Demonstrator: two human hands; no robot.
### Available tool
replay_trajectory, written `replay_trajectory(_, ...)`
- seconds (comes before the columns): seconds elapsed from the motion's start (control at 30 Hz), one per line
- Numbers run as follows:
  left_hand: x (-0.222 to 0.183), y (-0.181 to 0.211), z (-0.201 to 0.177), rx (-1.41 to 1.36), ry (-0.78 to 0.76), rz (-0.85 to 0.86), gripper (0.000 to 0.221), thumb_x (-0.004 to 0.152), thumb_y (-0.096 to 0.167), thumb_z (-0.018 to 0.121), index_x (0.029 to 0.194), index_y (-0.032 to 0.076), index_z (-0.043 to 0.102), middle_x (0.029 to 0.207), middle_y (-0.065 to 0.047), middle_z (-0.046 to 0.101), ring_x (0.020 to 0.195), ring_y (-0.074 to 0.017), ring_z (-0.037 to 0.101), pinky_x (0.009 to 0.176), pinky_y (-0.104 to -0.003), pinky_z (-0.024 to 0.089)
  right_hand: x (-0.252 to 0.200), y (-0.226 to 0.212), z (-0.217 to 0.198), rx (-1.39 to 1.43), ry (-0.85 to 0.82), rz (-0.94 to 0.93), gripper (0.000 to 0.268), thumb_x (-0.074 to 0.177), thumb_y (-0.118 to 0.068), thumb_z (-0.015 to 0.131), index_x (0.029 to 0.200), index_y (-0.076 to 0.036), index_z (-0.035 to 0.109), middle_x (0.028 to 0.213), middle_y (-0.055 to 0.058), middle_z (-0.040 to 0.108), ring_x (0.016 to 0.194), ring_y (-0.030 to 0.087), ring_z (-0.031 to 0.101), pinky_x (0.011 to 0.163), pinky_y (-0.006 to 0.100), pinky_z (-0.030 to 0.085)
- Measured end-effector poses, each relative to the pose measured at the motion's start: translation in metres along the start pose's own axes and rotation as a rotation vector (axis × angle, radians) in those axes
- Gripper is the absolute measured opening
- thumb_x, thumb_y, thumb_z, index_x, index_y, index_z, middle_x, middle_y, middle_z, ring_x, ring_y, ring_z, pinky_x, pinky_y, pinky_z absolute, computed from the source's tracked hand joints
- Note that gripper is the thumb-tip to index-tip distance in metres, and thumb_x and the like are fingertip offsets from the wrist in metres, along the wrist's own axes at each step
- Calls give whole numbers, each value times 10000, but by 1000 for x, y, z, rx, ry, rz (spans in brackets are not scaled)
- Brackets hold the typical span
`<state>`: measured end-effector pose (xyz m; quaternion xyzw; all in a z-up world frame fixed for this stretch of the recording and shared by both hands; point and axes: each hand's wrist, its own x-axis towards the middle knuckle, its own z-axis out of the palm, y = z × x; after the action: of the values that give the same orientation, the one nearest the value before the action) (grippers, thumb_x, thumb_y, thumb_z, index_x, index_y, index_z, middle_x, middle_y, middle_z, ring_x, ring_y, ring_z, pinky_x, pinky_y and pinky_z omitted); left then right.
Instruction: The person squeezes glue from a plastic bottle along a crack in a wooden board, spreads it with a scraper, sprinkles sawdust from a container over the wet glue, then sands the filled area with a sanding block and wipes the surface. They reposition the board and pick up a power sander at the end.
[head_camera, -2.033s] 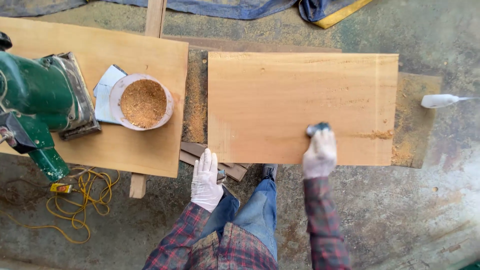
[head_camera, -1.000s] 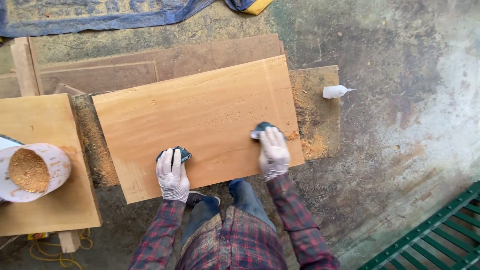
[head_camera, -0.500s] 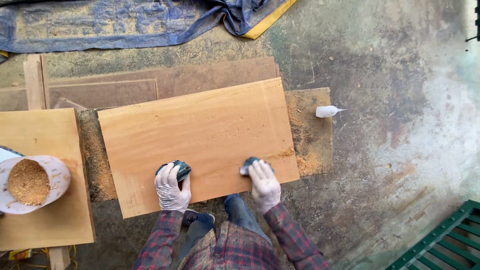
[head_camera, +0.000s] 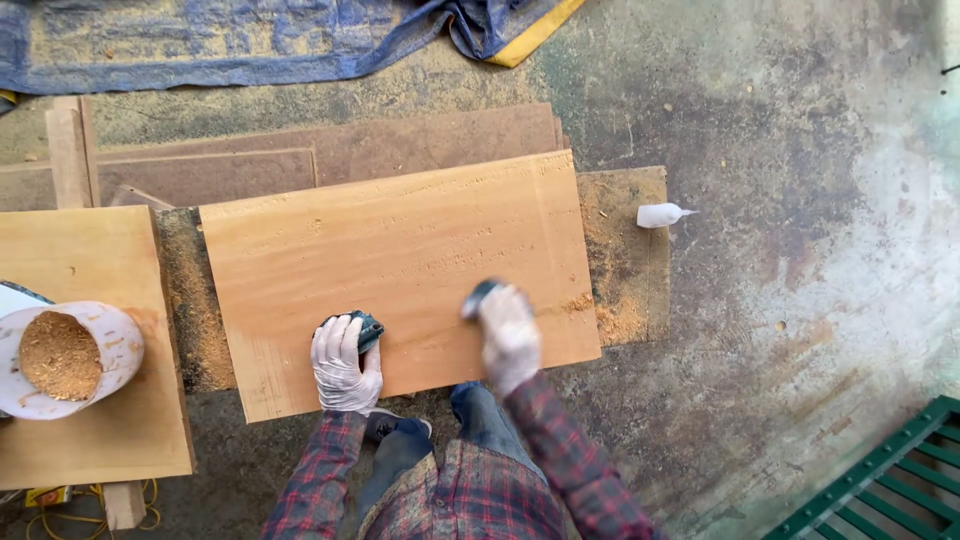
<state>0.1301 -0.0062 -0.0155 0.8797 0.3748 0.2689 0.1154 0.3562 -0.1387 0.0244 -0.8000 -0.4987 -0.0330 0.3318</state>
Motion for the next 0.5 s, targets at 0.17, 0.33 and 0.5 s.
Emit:
replay_trajectory(0.17, 5, -4, 3, -15, 57, -8, 492, 835, 110, 810, 1261, 73, 567, 1351, -152, 601, 1288, -392, 565, 1138, -578, 401, -6, -1, -24, 134, -61, -247, 314, 778, 38, 607, 1065, -22, 719, 1092, 157, 750, 1046, 334, 724, 1002, 437, 540)
replay_trajectory(0.33, -3, 0, -2, -106, 107, -92, 401, 846, 47, 773, 1186, 92, 566, 1331, -135, 628, 1282, -387, 581, 1119, -538, 433, 67, 23, -5, -40, 29, 28, 150, 920, 50, 637, 994, -61, 706, 1011, 69, 722, 923, 239, 664, 813, 353, 579)
replay_trajectory(0.5, -55, -18, -45, -176, 263, -434, 310, 953, 42, 733, 1195, 53, 539, 1238, -132, 629, 1141, -324, 620, 1001, -450, 504, -14, -41, 13, 352, -353, -53, 193, 865, -9, 708, 1026, -100, 762, 1033, 87, 756, 974, 241, 718, 843, 347, 588)
